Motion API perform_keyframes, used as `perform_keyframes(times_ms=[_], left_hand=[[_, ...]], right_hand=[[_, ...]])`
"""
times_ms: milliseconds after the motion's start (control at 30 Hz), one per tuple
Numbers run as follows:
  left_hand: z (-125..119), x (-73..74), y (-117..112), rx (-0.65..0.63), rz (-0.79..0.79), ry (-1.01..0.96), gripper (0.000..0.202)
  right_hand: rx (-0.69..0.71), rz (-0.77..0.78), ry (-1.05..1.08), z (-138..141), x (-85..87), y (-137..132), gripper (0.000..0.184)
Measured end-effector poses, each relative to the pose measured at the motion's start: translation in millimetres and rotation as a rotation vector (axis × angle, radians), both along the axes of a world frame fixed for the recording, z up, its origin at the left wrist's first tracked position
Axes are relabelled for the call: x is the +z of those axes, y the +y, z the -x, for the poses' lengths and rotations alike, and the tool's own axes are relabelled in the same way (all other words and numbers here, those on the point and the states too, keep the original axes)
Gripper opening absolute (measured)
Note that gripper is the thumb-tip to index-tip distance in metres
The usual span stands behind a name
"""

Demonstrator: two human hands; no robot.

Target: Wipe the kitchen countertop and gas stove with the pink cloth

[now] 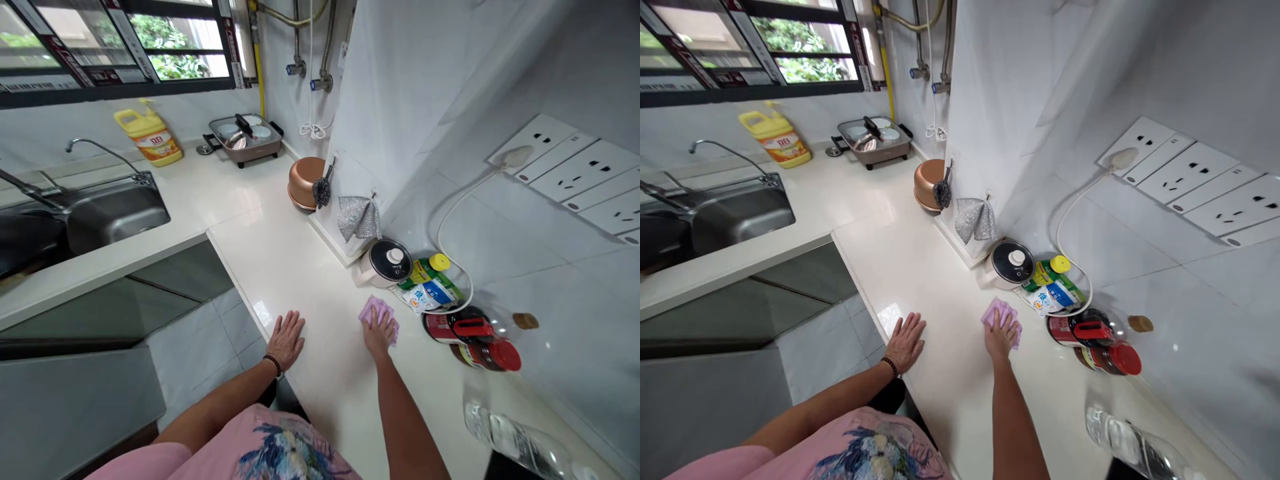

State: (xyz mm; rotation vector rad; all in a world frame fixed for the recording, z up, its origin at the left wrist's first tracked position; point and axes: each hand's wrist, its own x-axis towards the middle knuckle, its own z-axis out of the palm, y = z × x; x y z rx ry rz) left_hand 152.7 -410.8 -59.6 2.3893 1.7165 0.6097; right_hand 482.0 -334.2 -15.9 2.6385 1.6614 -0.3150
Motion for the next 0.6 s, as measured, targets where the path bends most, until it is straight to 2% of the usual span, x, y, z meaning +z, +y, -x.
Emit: perform_keyframes(times_ms=[133, 267, 367, 467, 600], left_hand=[[0, -0.3, 0, 0.000, -0.005, -0.005, 0.059], [-1, 1.1, 0, 0.002, -0.001, -0.016, 0.058], [-1, 1.1, 0, 0.001, 0.000, -0.025, 0.058], [-1, 0.7, 0, 0.004, 0.006, -0.037, 0.058], [-1, 2.5, 2, -0.004, 0.045, -0.040, 0.058]], right_hand=[[-0.026, 0.000, 0.006, 4, 2.6, 16, 0.068], [0.009, 0.010, 0.008, 39, -0.3, -3, 0.066], [0.121, 0.001, -0.006, 78, -8.9, -41, 0.063], [0.281, -0.043, -0.018, 114, -21.9, -93, 0.064], [0.412, -0.070, 0.020, 142, -35.6, -156, 0.067]])
